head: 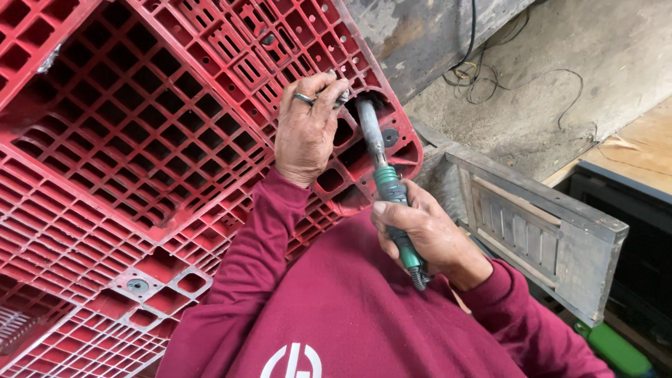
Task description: The person melts portions of a red plastic pallet with a soldering iron. They handle small metal wires and plastic scraps by hand and with the tool while working on the pallet surface.
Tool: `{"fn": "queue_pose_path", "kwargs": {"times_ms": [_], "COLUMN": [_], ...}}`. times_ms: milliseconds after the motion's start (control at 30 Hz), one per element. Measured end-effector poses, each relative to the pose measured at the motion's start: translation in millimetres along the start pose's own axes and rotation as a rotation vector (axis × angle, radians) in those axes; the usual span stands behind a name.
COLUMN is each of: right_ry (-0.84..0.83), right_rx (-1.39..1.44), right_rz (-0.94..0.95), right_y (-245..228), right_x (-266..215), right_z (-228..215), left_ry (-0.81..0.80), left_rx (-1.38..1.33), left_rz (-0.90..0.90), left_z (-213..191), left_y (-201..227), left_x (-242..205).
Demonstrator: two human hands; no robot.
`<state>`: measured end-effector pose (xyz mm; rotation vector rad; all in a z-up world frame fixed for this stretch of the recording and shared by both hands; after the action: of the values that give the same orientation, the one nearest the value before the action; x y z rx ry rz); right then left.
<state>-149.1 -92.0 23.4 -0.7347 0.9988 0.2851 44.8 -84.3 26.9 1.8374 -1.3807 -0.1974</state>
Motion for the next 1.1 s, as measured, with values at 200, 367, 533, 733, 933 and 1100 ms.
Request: {"fn": "queue_pose_path", "kwargs": {"times_ms": [200,367,533,733,933,1100], "right_ry": [-0.062,-0.239,-0.233,-0.317,-0.344,-0.308], "right_rx": [0.056,0.254,0.396,0.552,0.620,0.660], "right_rz": [0.121,0.075,0.057,0.027,0.056,0.082], "right_y": [5.1,-2.5,-10.8,-17.9,-16.6,-13.8], "right_x": [-10.0,-2.5,-0.8,-6.7,-7.4,-7.5], "right_z": [-16.9,-19.1,-17.1,-14.7,-13.2,-15.3], "left_ry": [0.003,0.002,-0.005,0.000,-0.016,-0.011], "left_rx": [-0.016,0.000,0.023,0.046,0.045,0.052], "left_rz": [-0.007,-0.011,-0.024,-0.017,-0.034,-0.027], "left_z": [1.5,1.8,2.3,4.4,3.4,5.4], "left_y": [0.4,0.2,-1.1,-2.1,-1.7,-3.0], "left_x": [0.2,2.1,1.0,2.4,0.6,0.9]}}
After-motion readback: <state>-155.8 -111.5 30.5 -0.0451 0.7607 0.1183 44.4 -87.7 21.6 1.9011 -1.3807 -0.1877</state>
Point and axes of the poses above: each hand's wrist, its own x-axis towards the middle knuckle, its own z-axis out of the palm, y = z × x, the point moved 10 cm from there along x, towards the middle knuckle, and after that the axes turned 5 degrees about z, right-handed, at the moved point
